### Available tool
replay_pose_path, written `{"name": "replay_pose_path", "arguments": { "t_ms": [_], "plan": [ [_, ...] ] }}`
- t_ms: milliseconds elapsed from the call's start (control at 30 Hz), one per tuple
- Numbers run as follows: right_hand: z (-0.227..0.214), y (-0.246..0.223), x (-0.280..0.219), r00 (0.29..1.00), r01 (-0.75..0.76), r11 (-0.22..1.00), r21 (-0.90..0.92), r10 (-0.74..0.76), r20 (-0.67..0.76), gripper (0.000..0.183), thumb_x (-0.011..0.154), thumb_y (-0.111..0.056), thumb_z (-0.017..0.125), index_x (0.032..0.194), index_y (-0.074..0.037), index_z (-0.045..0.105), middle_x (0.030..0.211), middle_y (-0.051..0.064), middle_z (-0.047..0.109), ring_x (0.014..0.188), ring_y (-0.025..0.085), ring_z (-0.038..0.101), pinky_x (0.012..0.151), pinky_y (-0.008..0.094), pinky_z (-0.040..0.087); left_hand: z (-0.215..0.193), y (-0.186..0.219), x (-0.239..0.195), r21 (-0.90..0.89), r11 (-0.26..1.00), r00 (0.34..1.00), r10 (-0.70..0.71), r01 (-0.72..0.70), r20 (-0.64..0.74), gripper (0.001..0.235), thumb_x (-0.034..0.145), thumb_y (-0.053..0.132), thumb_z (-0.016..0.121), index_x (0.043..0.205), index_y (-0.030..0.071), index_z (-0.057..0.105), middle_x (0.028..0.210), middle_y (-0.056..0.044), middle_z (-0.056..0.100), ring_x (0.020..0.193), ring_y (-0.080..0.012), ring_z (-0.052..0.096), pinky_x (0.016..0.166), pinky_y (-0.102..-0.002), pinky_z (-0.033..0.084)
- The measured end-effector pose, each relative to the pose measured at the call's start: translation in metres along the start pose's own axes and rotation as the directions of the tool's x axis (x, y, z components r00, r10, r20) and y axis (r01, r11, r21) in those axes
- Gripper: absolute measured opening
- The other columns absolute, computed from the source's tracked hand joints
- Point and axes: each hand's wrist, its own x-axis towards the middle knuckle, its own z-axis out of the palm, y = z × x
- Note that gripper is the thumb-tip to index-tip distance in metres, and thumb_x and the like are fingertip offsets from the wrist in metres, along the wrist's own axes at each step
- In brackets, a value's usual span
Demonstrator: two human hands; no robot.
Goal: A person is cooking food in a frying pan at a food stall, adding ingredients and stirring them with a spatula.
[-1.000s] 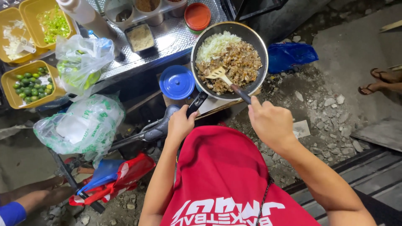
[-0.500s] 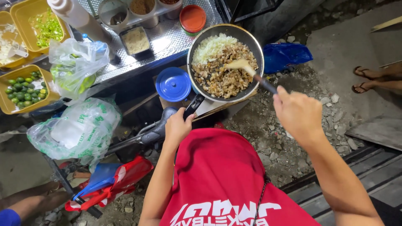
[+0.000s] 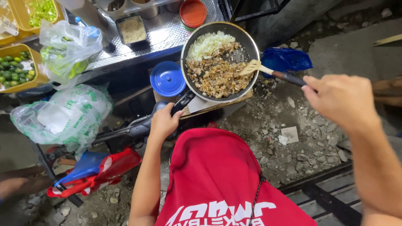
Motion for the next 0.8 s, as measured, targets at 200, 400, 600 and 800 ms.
{"name": "replay_pose_path", "arguments": {
  "t_ms": [200, 400, 600, 800],
  "plan": [
    [-0.017, 0.037, 0.079, 0.929, 0.138, 0.971, -0.194, -0.059, 0.365, 0.027, 0.108, -0.05, 0.043, 0.114, -0.044, 0.068, 0.095, -0.007, 0.08, 0.09, 0.022, 0.083, 0.064, 0.033, 0.059, -0.001, 0.001, -0.001, 0.026, 1.0, 1.0, 0.006, -0.006, -0.01, 0.055, 0.095, 0.046, 0.057, 0.136, 0.009, 0.059, 0.121, -0.024, 0.069, 0.114, -0.0485, 0.061, 0.091, -0.056, 0.047],
    [0.057, 0.066, 0.128, 0.989, 0.116, 0.939, -0.325, -0.077, 0.13, 0.024, 0.11, -0.042, 0.054, 0.115, -0.057, 0.071, 0.1, -0.014, 0.079, 0.1, 0.021, 0.077, 0.082, 0.047, 0.039, -0.005, 0.005, -0.003, -0.012, 1.0, 1.0, -0.026, 0.025, -0.013, 0.057, 0.095, 0.044, 0.059, 0.14, 0.009, 0.058, 0.126, -0.021, 0.069, 0.118, -0.0448, 0.061, 0.093, -0.052, 0.048],
    [0.087, 0.046, 0.109, 0.979, 0.105, 0.994, -0.037, -0.096, 0.181, 0.032, 0.109, -0.044, 0.046, 0.131, -0.049, 0.069, 0.104, -0.001, 0.078, 0.103, 0.025, 0.072, 0.075, 0.044, 0.044, -0.008, 0.008, -0.005, -0.024, 0.999, 0.999, -0.031, 0.031, -0.008, 0.059, 0.095, 0.044, 0.059, 0.142, 0.007, 0.057, 0.133, -0.019, 0.066, 0.122, -0.0433, 0.059, 0.097, -0.053, 0.047],
    [0.127, 0.021, 0.1, 0.991, 0.133, 0.91, 0.394, -0.126, -0.045, 0.031, 0.112, -0.023, 0.059, 0.135, -0.031, 0.078, 0.095, 0.002, 0.072, 0.094, 0.031, 0.066, 0.07, 0.044, 0.034, -0.002, 0.003, -0.004, -0.028, 1.0, 0.999, -0.006, 0.005, -0.043, 0.053, 0.093, 0.043, 0.061, 0.135, 0.01, 0.061, 0.12, -0.021, 0.071, 0.113, -0.0446, 0.062, 0.089, -0.052, 0.048]
  ]
}}
